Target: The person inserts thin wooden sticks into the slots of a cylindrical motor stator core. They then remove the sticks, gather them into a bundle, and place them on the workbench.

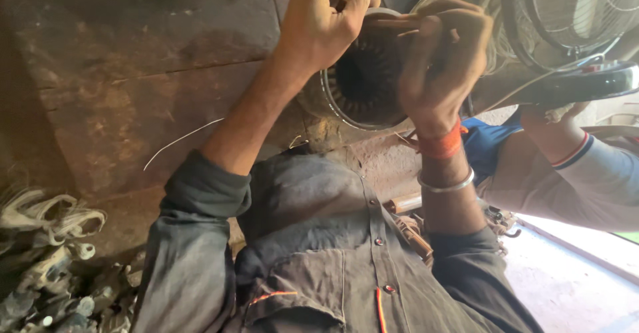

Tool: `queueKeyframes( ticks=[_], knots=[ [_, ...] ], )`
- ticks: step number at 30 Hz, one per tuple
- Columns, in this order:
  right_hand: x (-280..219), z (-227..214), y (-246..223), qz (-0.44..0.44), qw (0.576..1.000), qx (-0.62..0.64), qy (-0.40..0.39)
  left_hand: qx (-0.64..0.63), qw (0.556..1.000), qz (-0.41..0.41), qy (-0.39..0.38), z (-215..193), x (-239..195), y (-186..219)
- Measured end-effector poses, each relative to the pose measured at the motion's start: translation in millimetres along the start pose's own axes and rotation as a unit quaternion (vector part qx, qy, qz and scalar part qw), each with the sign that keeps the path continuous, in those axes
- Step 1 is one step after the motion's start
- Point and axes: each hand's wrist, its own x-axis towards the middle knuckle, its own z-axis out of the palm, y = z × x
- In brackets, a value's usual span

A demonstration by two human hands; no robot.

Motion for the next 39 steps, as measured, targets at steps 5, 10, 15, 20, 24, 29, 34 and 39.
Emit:
queueKeyframes(
  ticks=[5, 10, 15, 20, 24, 29, 34, 39],
  knots=[
    [-7, 0, 8, 0.012, 0.999, 0.028, 0.031, 0.046, 0.997, -0.044, 0.041, -2, -34, 29],
    [-11, -8, 28, 0.061, 0.993, -0.012, 0.104, -0.107, 0.984, -0.128, 0.062, 0, -81, 33],
    [-24, -4, 32, 0.159, 0.934, 0.222, 0.228, -0.132, 0.986, -0.093, 0.035, -8, -70, 10],
    [-54, 7, 2, 0.143, 0.947, 0.124, 0.26, -0.126, 0.971, -0.082, -0.186, -24, -14, -8],
    [-58, -4, -2, 0.097, 0.98, 0.049, 0.164, -0.215, 0.914, -0.182, -0.292, -13, 14, -14],
    [-33, -26, 11, 0.019, 0.994, -0.104, 0.04, -0.175, 0.939, -0.121, -0.269, -13, 3, 2],
    [-17, -26, 14, -0.009, 0.992, -0.125, -0.012, -0.02, 0.96, -0.008, -0.278, -21, 8, 20],
    [-16, -25, 14, -0.029, 0.993, -0.118, 0.005, 0.071, 0.954, -0.037, -0.29, -17, 16, 25]
  ],
)
